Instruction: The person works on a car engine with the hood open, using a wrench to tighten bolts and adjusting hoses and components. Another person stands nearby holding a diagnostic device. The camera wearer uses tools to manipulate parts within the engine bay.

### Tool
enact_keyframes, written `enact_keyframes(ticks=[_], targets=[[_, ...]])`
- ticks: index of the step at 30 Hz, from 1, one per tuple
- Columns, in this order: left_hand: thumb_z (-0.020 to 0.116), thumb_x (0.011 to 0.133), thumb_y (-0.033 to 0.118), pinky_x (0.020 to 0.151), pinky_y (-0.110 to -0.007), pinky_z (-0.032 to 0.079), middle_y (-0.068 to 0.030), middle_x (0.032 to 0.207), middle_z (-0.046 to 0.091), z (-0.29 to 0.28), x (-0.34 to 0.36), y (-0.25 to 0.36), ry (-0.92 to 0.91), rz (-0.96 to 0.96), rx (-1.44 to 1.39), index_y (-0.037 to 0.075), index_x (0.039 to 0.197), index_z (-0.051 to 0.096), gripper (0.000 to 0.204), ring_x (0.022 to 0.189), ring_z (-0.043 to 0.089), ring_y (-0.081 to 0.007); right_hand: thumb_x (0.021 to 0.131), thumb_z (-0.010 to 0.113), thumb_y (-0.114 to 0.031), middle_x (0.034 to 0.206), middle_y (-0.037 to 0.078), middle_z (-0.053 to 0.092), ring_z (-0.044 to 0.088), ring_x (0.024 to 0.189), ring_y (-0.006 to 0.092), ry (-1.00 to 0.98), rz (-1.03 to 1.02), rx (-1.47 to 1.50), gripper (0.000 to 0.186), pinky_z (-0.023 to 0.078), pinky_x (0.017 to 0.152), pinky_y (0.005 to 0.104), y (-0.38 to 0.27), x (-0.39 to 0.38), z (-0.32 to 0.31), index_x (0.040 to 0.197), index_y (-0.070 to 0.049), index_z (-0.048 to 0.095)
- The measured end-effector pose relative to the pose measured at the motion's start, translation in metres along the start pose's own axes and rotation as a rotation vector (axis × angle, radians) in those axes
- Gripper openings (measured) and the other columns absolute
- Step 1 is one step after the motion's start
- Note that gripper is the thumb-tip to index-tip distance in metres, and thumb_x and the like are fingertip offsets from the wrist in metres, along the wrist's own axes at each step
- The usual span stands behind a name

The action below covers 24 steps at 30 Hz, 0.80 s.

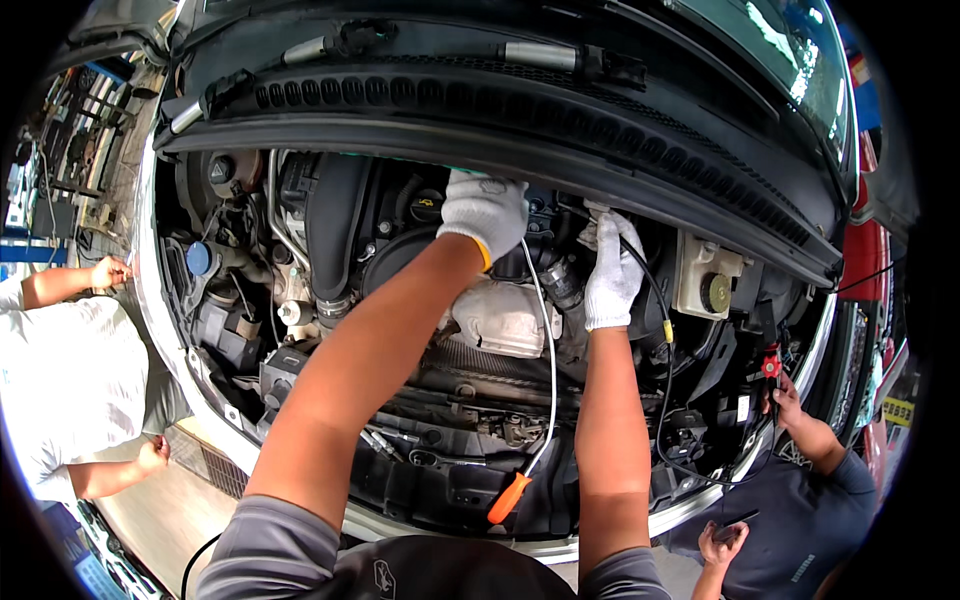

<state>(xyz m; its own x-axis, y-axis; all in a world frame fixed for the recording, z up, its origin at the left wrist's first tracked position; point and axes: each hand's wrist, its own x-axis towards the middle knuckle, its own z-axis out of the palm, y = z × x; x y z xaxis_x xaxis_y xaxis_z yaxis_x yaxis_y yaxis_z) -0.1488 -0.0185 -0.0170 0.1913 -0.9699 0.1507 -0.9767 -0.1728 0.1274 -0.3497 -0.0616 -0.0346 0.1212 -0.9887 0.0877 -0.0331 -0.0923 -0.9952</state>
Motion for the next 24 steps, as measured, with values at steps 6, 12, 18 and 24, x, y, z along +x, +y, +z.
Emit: enact_keyframes(ticks=[6,12,18,24], targets=[[0.056,0.103,0.041,0.105,-0.047,0.046,-0.0102,0.110,0.077,0.013,0.000,-0.022,-0.150,-0.065,0.066,0.012,0.120,0.073,0.038,0.110,0.070,-0.0284,0.101,0.073,-0.016,0.106,0.006,0.073,0.067,0.094,0.0122,-0.131,0.069,-0.043,0.023,0.055,0.092,0.0304,-0.020,0.003,0.018,0.117,0.000,0.070],[0.062,0.098,0.039,0.109,-0.045,0.045,-0.0132,0.114,0.075,0.036,-0.005,-0.019,0.027,-0.111,-0.117,0.011,0.120,0.073,0.037,0.114,0.066,-0.0320,0.099,0.076,-0.025,0.116,0.011,0.077,0.070,0.110,0.0223,-0.240,0.034,-0.364,0.032,0.050,0.101,0.0369,-0.012,0.021,0.053,0.119,0.001,0.075],[0.063,0.096,0.039,0.114,-0.052,0.040,-0.0144,0.114,0.076,0.038,-0.009,-0.016,0.115,-0.097,-0.164,0.016,0.125,0.074,0.039,0.116,0.067,-0.0323,0.101,0.047,-0.065,0.132,0.032,0.066,0.058,0.129,0.0490,-0.423,0.055,-0.787,0.077,0.042,0.113,0.0494,-0.002,0.040,0.067,0.131,0.003,0.067],[0.067,0.092,0.039,0.106,-0.049,0.046,-0.0111,0.112,0.077,0.027,-0.007,-0.013,0.165,-0.122,-0.225,0.015,0.114,0.079,0.034,0.113,0.067,-0.0305,0.100,0.040,-0.071,0.137,0.034,0.062,0.056,0.132,0.0494,-0.511,0.151,-0.884,0.086,0.041,0.114,0.0498,-0.023,0.036,0.073,0.135,0.003,0.066]])
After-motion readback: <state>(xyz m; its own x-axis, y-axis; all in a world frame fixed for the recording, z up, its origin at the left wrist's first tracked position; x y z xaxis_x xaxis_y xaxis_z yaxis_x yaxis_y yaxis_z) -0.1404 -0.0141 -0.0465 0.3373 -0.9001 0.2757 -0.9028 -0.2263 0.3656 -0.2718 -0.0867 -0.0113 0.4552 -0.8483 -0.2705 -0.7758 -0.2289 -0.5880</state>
